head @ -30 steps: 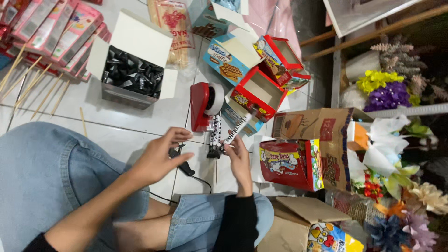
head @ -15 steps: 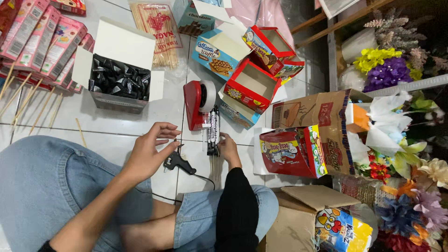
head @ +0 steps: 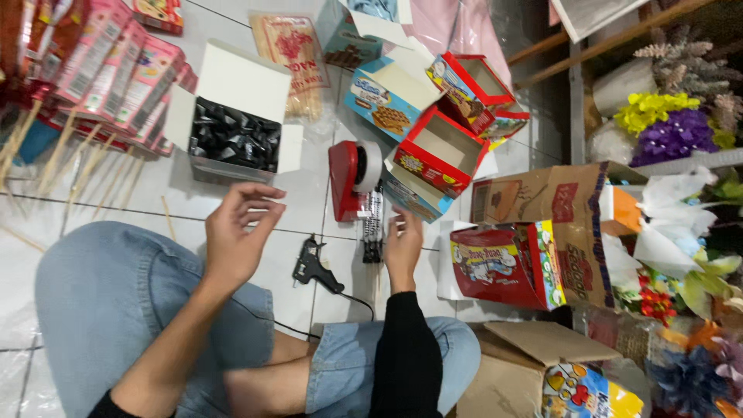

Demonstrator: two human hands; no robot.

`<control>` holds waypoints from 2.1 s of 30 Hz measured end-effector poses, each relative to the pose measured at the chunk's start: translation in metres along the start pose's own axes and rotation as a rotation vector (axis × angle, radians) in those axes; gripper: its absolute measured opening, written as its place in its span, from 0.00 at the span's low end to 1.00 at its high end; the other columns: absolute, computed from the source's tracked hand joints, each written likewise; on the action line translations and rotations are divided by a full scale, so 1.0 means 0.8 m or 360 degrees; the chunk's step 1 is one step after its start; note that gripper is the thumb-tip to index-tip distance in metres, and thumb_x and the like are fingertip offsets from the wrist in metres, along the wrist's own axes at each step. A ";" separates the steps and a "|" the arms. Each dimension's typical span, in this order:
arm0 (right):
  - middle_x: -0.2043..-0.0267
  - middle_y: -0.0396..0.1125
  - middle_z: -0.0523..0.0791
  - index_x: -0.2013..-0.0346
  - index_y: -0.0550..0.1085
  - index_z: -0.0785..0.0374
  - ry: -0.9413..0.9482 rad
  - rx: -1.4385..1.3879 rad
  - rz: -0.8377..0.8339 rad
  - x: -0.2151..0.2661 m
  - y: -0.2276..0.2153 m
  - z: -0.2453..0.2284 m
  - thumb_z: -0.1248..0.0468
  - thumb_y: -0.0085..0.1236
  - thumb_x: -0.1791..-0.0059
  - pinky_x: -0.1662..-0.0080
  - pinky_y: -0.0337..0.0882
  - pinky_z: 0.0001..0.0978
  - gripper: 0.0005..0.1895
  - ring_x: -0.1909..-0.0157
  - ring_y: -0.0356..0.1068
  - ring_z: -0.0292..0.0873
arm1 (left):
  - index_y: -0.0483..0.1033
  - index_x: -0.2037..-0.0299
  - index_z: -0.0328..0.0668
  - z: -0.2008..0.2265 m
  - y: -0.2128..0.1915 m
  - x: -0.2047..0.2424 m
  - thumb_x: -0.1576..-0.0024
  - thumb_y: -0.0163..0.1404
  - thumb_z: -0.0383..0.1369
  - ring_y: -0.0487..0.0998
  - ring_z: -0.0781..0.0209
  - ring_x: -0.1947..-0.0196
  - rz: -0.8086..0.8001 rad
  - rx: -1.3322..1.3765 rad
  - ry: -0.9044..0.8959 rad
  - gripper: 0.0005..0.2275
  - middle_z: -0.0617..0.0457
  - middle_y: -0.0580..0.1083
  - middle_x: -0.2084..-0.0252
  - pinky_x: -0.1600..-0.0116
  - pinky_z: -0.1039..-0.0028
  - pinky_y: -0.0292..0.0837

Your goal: The person sits on the floor and assembles lollipops by attaching wooden sticks to chocolate bars using a hot glue gun. They pick up a chocolate bar, apply glue, insert the stick, and place the finished item aside.

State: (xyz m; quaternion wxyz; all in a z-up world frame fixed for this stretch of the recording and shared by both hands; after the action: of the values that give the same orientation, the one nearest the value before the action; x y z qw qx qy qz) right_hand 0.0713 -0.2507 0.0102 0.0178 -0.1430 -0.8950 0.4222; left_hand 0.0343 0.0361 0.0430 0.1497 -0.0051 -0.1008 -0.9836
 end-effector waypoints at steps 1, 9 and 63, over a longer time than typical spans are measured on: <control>0.63 0.64 0.53 0.53 0.73 0.63 -0.0010 -0.0009 -0.0006 0.004 -0.002 -0.023 0.74 0.50 0.53 0.59 0.70 0.43 0.14 0.63 0.70 0.56 | 0.70 0.58 0.34 -0.003 -0.006 -0.002 0.48 0.54 0.20 0.78 0.60 0.63 0.0011 -0.0005 0.0008 0.10 0.44 0.76 0.60 0.57 0.75 0.75; 0.65 0.64 0.47 0.57 0.75 0.57 -0.0686 -0.0057 -0.0230 -0.045 0.083 -0.131 0.67 0.53 0.53 0.58 0.69 0.42 0.11 0.61 0.67 0.52 | 0.63 0.58 0.36 -0.009 -0.057 -0.022 0.43 0.49 0.21 0.72 0.69 0.68 0.0578 0.0426 0.0090 0.08 0.51 0.70 0.61 0.62 0.82 0.75; 0.87 0.70 0.44 0.74 0.79 0.55 -0.0310 -0.0143 -0.0460 0.151 -0.007 -0.128 0.63 0.57 0.54 0.77 0.68 0.28 0.05 0.85 0.68 0.40 | 0.73 0.46 0.31 -0.014 0.003 -0.018 0.48 0.55 0.29 0.80 0.58 0.61 -0.0378 0.0672 -0.0567 0.19 0.42 0.76 0.55 0.57 0.69 0.78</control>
State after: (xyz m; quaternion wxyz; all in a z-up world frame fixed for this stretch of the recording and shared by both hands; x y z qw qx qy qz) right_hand -0.0300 -0.1443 0.0695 -0.0148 0.0281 -0.9217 0.3866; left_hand 0.0492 0.0363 0.0322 0.0114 -0.1344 -0.3278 -0.9350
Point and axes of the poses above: each hand's wrist, its own x-axis away from the middle knuckle, its own y-axis out of the palm, z = x × y, the point moved 3 cm from there along -x, towards the middle knuckle
